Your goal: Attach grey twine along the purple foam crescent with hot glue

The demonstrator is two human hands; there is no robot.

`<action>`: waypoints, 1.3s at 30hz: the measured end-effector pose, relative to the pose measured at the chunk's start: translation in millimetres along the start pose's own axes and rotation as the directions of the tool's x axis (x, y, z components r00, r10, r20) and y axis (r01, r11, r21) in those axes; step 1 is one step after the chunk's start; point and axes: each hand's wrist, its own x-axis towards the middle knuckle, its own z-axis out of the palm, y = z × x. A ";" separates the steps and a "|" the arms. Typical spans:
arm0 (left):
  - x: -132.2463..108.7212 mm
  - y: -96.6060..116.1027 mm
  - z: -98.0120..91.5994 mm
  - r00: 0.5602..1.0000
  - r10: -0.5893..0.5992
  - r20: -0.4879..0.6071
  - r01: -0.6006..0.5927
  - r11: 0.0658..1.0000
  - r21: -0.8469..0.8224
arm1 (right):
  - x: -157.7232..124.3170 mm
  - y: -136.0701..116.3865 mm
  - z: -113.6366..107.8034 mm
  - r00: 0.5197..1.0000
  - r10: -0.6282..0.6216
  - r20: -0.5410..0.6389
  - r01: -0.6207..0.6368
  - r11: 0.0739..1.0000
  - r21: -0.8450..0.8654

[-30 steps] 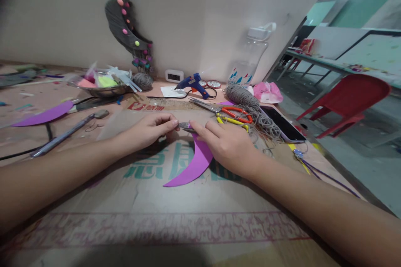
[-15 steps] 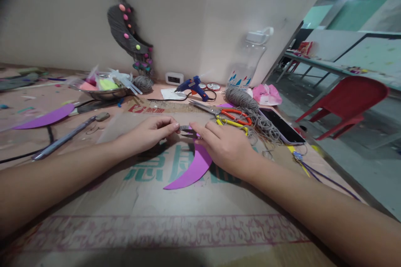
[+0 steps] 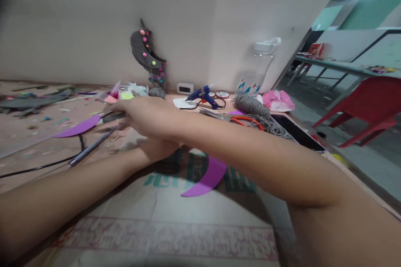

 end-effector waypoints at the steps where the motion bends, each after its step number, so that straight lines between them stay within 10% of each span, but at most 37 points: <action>1: -0.2 -1.5 -0.7 1.000 0.006 0.005 -0.006 1.000 0.009 | 0.9 0.8 -1.3 0.999 -0.036 0.004 0.036 0.999 -0.004; 12: -4.2 15.4 -12.5 0.989 0.044 0.142 -0.022 0.988 -0.152 | -119.3 58.1 -34.2 0.874 0.394 -0.283 -0.377 0.919 0.116; 24: -7.1 18.1 -13.7 0.997 0.018 0.079 0.001 0.974 -0.227 | -152.9 62.5 -8.6 0.786 0.547 0.289 -0.566 0.448 0.692; 35: -7.9 18.3 -14.8 0.993 0.044 0.114 -0.015 0.969 -0.245 | -157.7 58.1 5.3 0.823 0.541 0.172 -0.523 0.604 0.601; 39: -9.2 17.2 -14.0 0.982 0.064 0.180 -0.016 0.966 -0.260 | -157.4 56.4 3.4 0.793 0.606 -0.064 -0.415 0.613 0.672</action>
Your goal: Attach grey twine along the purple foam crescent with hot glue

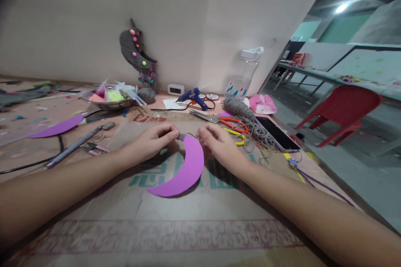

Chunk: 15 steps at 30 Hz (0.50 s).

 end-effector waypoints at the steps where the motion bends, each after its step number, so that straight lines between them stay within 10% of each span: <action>1: -0.5 0.1 0.2 1.000 -0.002 0.026 0.002 1.000 -0.003 | 0.6 -0.1 -0.8 0.998 -0.018 -0.054 0.020 0.999 0.037; 15: -1.7 3.7 0.0 0.989 0.026 0.148 -0.036 0.998 0.060 | 4.0 8.5 3.7 0.986 0.003 0.166 -0.016 0.997 0.079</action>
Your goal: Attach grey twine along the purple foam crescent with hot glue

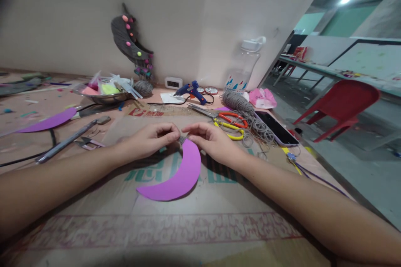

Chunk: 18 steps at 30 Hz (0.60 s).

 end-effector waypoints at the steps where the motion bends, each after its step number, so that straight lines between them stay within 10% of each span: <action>1: -0.2 0.3 0.1 1.000 -0.006 -0.003 0.006 1.000 0.004 | 0.4 0.1 0.0 1.000 0.020 -0.004 -0.020 1.000 -0.016; 18: 0.2 0.1 0.8 1.000 0.009 0.007 -0.009 1.000 -0.010 | 1.3 -1.2 3.5 0.997 0.067 -0.036 -0.069 0.996 -0.053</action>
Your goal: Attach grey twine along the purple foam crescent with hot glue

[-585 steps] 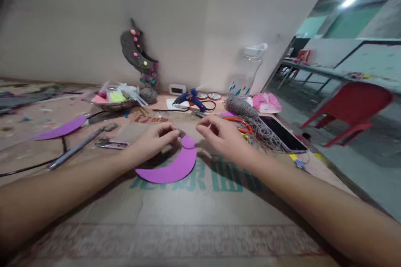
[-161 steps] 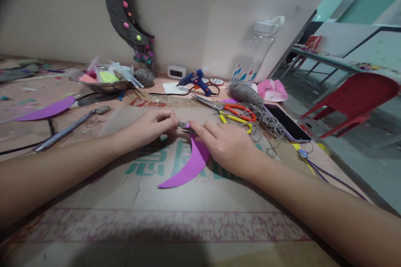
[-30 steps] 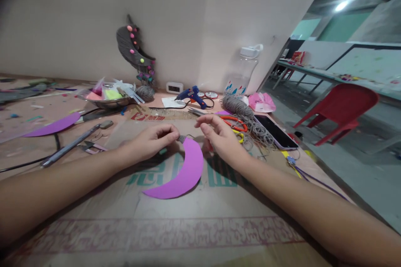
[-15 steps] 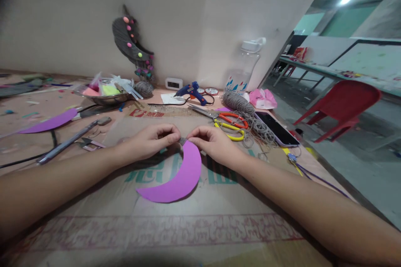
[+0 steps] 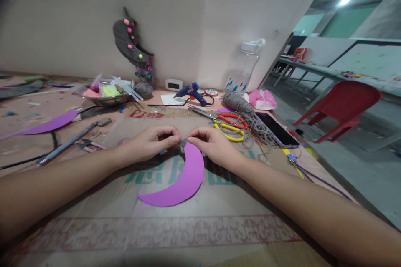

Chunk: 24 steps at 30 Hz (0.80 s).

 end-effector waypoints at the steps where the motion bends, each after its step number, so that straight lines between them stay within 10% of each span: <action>1: -0.3 0.2 -0.1 1.000 -0.002 -0.003 0.002 1.000 -0.003 | -0.2 0.1 -0.6 1.000 -0.017 -0.015 0.017 1.000 0.004; 8: -1.0 -0.8 0.2 0.991 -0.054 -0.125 0.049 0.998 -0.049 | -2.0 -2.3 -5.6 0.962 -0.067 -0.263 0.088 0.994 0.068; 18: 0.6 -1.4 -1.0 0.901 0.035 -0.433 -0.062 0.997 -0.048 | -5.5 -14.0 -6.5 0.987 -0.009 -0.159 -0.005 0.996 -0.091; 21: -0.7 -2.5 -0.4 0.836 0.055 -0.546 -0.127 0.987 -0.095 | -7.3 -15.8 -10.3 0.932 -0.215 -0.292 0.148 0.961 -0.234; 24: -1.0 -5.1 -0.2 0.894 0.055 -0.444 -0.119 0.986 -0.118 | -5.2 -9.3 -18.5 0.791 -0.566 -0.231 0.375 0.747 -0.549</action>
